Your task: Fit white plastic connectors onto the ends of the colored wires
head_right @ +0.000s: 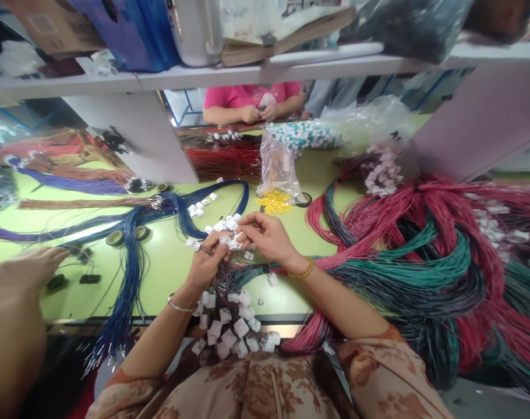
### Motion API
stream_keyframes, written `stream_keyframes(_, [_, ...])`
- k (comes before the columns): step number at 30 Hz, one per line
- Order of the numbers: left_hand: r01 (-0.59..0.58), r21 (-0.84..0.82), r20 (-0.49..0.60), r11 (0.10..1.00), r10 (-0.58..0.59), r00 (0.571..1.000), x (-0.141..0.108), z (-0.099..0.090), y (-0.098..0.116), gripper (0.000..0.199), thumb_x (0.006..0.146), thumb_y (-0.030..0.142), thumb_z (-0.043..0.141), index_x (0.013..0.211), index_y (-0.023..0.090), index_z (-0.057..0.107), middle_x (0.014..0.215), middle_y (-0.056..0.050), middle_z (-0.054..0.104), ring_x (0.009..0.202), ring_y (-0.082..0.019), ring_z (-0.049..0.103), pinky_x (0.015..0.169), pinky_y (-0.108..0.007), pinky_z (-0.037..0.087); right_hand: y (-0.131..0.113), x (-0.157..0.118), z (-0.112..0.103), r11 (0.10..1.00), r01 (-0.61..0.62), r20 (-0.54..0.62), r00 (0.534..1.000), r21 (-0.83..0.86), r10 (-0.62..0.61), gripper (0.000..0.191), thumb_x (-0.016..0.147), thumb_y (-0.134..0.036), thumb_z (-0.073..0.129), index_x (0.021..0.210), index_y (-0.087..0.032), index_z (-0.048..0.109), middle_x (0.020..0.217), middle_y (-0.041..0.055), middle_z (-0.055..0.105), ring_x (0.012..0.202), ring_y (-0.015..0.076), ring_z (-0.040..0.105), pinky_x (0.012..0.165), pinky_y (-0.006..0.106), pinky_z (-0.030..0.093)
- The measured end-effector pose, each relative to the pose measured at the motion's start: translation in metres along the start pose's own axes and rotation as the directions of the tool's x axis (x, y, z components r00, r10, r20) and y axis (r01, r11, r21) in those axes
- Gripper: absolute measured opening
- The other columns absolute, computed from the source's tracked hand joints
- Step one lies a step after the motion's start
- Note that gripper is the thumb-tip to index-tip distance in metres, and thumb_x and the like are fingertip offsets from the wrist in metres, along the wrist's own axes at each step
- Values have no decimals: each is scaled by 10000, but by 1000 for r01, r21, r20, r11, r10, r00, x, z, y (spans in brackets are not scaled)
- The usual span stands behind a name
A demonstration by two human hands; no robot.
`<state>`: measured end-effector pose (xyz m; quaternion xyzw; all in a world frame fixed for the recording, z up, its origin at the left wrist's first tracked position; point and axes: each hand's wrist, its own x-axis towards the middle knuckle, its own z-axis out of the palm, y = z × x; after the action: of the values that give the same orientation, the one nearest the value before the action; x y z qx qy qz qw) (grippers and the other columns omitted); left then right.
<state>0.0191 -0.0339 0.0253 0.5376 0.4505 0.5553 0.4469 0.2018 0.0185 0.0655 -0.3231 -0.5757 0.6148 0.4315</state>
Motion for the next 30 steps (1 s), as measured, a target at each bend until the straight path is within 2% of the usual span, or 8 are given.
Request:
stream_keyframes(2, [-6,18,17,1000,5,1000,0,-1,1,368,866,480,665,1090,193,716,917,-52,620,640,-124,536,618,-286,460,-7,-3,3,988,76,3,997,-134,-77,223,890,-371,656,964,-162,645,738,24,705,568,118,650,577,262,554])
stream_keyframes(4, [-43,36,26,998,42,999,1,-2,3,370,849,485,686,1081,200,735,960,-70,642,769,-172,582,717,-320,488,-12,-5,6,929,212,34,977,-303,-212,134,930,-276,580,966,-169,652,754,21,695,628,122,650,622,266,543])
stream_keyframes(7, [-92,47,58,995,90,994,2,-3,6,359,805,490,734,1011,197,759,974,-81,668,949,-230,597,877,-379,477,-16,-6,8,728,468,188,880,-500,-437,132,920,-156,537,939,-181,666,875,48,684,807,150,637,724,295,529])
stream_keyframes(10, [-30,-49,77,998,34,996,2,-2,6,388,765,479,774,1020,190,735,957,-73,680,911,-215,612,849,-361,485,-14,-4,10,595,604,338,794,-531,-505,172,917,-109,508,957,-188,656,894,58,656,834,163,604,747,313,517])
stream_keyframes(15, [130,-278,44,952,-123,991,1,1,5,412,677,450,851,912,201,621,771,2,642,661,-125,571,647,-257,461,-11,-5,13,593,608,342,791,-528,-507,106,937,-145,520,944,-187,617,834,32,629,721,129,564,668,264,481])
stream_keyframes(21, [111,-257,23,960,-109,994,2,0,6,391,687,482,836,810,177,625,637,32,568,537,-87,461,549,-236,377,-11,-5,14,572,614,357,786,-544,-504,82,923,-134,512,911,-188,573,773,7,591,665,118,514,623,247,428])
stream_keyframes(25, [123,-232,13,965,-123,992,3,0,4,387,697,496,824,837,172,667,672,11,603,543,-93,481,541,-243,389,-13,-5,15,490,633,403,768,-600,-498,128,932,-131,451,863,-198,537,747,15,570,670,137,494,620,260,408])
stream_keyframes(30, [131,-250,-18,959,-140,990,3,2,3,415,674,531,830,788,160,686,695,-12,644,581,-106,536,559,-240,431,-16,-4,17,386,690,480,713,-612,-512,165,902,-81,408,895,-200,522,774,35,579,712,158,508,647,274,407])
